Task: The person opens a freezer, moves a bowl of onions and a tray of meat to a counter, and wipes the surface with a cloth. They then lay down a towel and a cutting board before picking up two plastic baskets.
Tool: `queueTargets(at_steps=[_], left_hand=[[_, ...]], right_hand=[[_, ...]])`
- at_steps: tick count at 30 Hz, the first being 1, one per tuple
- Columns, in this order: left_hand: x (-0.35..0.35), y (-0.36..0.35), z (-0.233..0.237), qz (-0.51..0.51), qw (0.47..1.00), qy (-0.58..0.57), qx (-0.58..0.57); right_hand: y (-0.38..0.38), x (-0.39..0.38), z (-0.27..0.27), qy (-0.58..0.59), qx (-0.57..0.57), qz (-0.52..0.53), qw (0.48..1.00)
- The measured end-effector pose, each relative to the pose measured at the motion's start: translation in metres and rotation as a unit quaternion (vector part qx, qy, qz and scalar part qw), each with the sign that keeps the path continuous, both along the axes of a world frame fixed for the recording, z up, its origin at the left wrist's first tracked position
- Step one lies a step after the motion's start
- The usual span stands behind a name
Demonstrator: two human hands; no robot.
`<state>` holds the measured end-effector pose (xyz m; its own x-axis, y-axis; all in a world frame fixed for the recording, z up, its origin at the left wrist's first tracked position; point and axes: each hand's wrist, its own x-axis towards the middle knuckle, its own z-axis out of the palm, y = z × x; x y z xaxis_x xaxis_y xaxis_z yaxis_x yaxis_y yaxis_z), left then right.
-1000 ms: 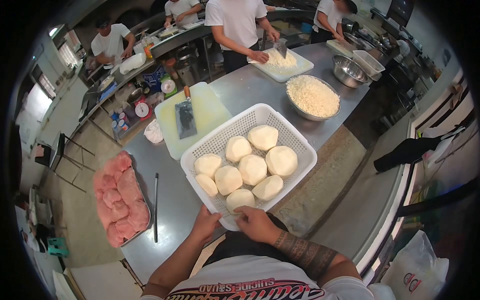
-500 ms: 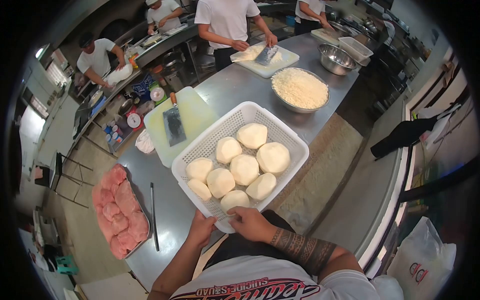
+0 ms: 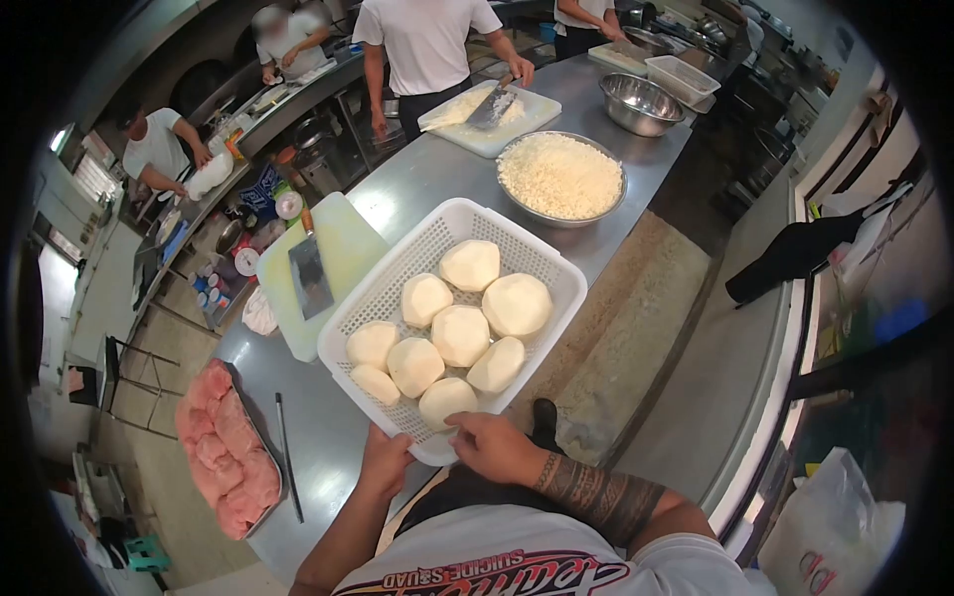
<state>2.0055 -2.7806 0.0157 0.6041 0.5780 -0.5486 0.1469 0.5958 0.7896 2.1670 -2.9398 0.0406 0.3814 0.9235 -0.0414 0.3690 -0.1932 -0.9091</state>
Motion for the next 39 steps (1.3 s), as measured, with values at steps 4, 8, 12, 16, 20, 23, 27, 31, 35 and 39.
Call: queueTargets(at_steps=[4, 8, 12, 16, 20, 23, 27, 31, 35, 39], left_hand=[[0.019, 0.004, -0.003, 0.001, 1.000, 0.027, 0.002], [0.041, 0.005, 0.003, -0.012, 0.999, 0.039, 0.011], [0.057, 0.008, 0.007, -0.011, 0.999, 0.047, 0.012], [0.070, 0.008, 0.005, -0.014, 0.999, 0.038, 0.010], [0.075, 0.008, 0.002, -0.022, 0.998, 0.046, 0.027], [0.073, 0.008, 0.007, -0.027, 0.999, 0.030, 0.022], [0.073, 0.008, 0.005, -0.026, 0.999, 0.024, 0.022], [0.072, 0.011, -0.001, -0.032, 0.999, 0.024, 0.030], [0.075, 0.018, -0.018, -0.047, 0.997, 0.034, 0.041], [0.102, 0.023, -0.016, -0.046, 0.995, 0.059, 0.062]], right_hand=[[-0.002, 0.042, -0.003, 0.002, -0.022, 0.057, 0.998], [-0.006, 0.077, 0.004, 0.048, -0.052, 0.125, 0.990], [-0.004, 0.100, 0.014, 0.079, -0.051, 0.155, 0.983], [-0.005, 0.114, 0.027, 0.096, -0.023, 0.184, 0.978], [-0.006, 0.125, 0.038, 0.085, -0.023, 0.173, 0.981], [-0.004, 0.125, 0.037, 0.070, -0.024, 0.170, 0.983], [0.008, 0.112, 0.040, 0.083, -0.042, 0.173, 0.981], [0.021, 0.094, 0.035, 0.092, -0.040, 0.174, 0.980], [0.028, 0.081, 0.028, 0.129, -0.022, 0.177, 0.975], [0.029, 0.083, 0.030, 0.124, -0.024, 0.174, 0.976]])
